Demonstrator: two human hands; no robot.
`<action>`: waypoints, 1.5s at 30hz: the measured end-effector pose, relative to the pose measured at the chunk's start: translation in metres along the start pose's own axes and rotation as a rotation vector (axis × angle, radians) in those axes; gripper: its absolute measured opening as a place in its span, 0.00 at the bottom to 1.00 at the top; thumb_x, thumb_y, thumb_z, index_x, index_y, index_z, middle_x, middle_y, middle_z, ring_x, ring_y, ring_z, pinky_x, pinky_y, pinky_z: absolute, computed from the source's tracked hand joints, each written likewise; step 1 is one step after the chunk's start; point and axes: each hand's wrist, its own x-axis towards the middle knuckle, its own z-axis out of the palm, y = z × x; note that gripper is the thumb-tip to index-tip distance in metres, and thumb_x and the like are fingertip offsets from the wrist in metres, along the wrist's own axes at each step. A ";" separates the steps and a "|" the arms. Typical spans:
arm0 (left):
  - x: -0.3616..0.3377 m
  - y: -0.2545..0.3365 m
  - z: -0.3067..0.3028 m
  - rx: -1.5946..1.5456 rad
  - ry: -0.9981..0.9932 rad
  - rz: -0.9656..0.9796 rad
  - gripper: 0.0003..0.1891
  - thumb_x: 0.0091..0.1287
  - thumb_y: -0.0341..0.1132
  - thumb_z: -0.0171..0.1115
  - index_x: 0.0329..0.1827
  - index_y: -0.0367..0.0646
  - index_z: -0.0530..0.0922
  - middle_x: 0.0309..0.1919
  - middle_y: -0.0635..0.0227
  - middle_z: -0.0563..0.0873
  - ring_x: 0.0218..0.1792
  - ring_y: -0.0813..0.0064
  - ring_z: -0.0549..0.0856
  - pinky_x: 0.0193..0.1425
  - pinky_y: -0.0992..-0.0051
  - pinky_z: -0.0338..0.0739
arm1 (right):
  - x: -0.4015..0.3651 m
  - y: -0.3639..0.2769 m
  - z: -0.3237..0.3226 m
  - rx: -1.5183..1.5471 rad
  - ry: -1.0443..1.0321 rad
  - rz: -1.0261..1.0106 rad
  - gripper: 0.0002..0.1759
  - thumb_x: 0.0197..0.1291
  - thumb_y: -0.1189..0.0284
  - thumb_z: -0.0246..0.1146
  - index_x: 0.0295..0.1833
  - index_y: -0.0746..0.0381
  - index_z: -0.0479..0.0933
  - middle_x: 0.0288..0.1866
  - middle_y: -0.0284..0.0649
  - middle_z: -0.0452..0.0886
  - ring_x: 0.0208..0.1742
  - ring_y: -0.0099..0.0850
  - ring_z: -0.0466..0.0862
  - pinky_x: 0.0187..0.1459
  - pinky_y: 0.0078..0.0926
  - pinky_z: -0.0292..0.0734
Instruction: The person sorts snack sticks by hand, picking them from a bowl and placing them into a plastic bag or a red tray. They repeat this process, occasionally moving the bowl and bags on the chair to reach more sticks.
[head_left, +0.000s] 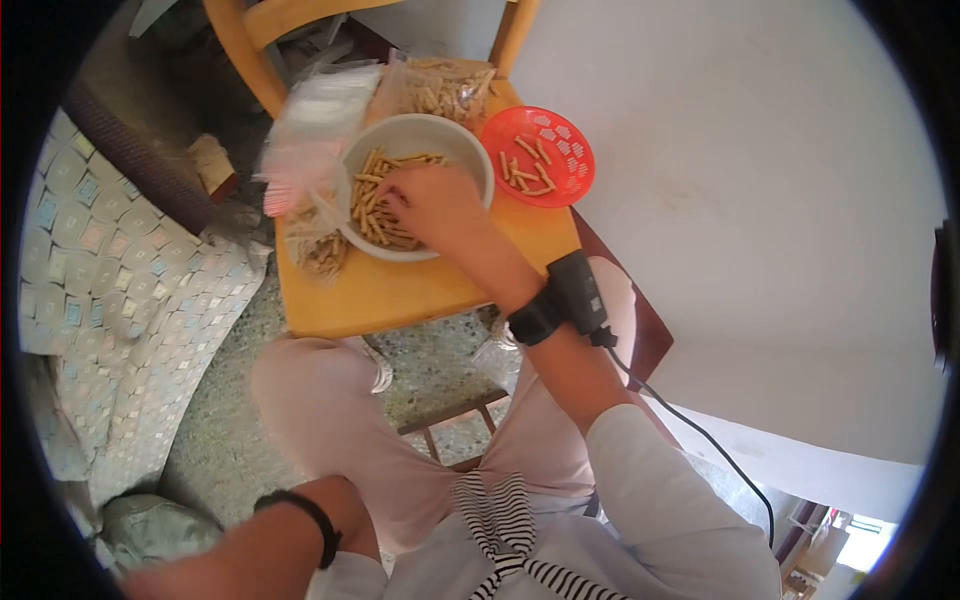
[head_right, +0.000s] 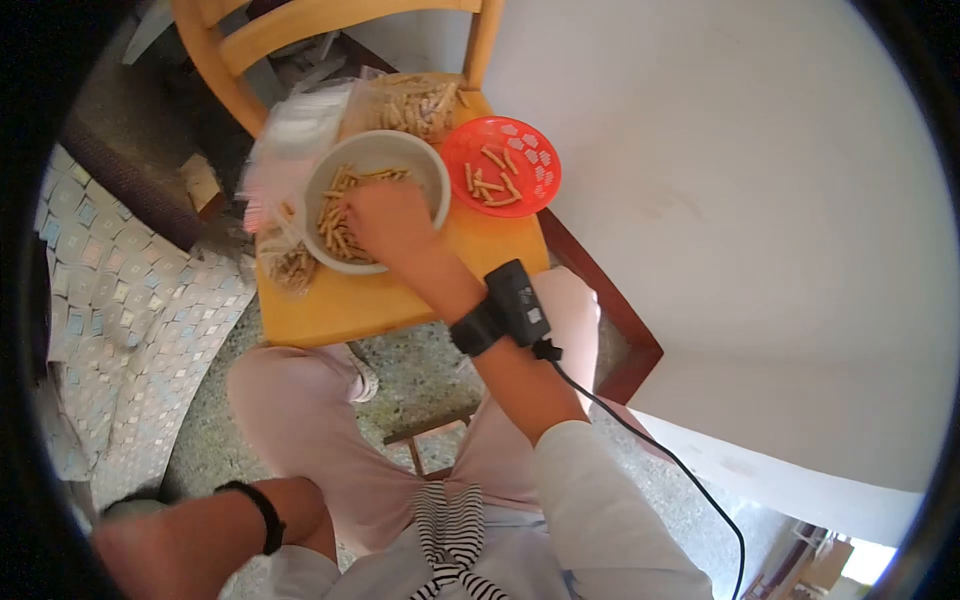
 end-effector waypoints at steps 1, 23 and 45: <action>0.000 0.014 -0.003 -0.459 0.069 0.068 0.18 0.77 0.42 0.58 0.69 0.56 0.75 0.66 0.61 0.79 0.68 0.63 0.76 0.81 0.50 0.59 | 0.000 -0.001 -0.004 0.018 0.006 -0.012 0.08 0.61 0.67 0.65 0.42 0.55 0.88 0.39 0.41 0.87 0.39 0.44 0.87 0.42 0.42 0.81; -0.160 -0.048 -0.129 -3.308 0.049 2.513 0.12 0.69 0.34 0.70 0.54 0.45 0.87 0.34 0.69 0.84 0.30 0.80 0.80 0.36 0.78 0.75 | 0.000 -0.023 -0.058 0.585 0.306 0.057 0.11 0.64 0.72 0.68 0.50 0.61 0.87 0.45 0.42 0.89 0.39 0.36 0.88 0.44 0.29 0.81; -0.155 -0.046 -0.123 -3.440 0.367 2.669 0.08 0.63 0.27 0.73 0.43 0.40 0.86 0.38 0.69 0.85 0.31 0.80 0.80 0.38 0.78 0.75 | -0.001 -0.025 -0.050 0.443 0.252 -0.038 0.10 0.63 0.73 0.68 0.49 0.61 0.85 0.43 0.46 0.87 0.42 0.46 0.87 0.44 0.38 0.80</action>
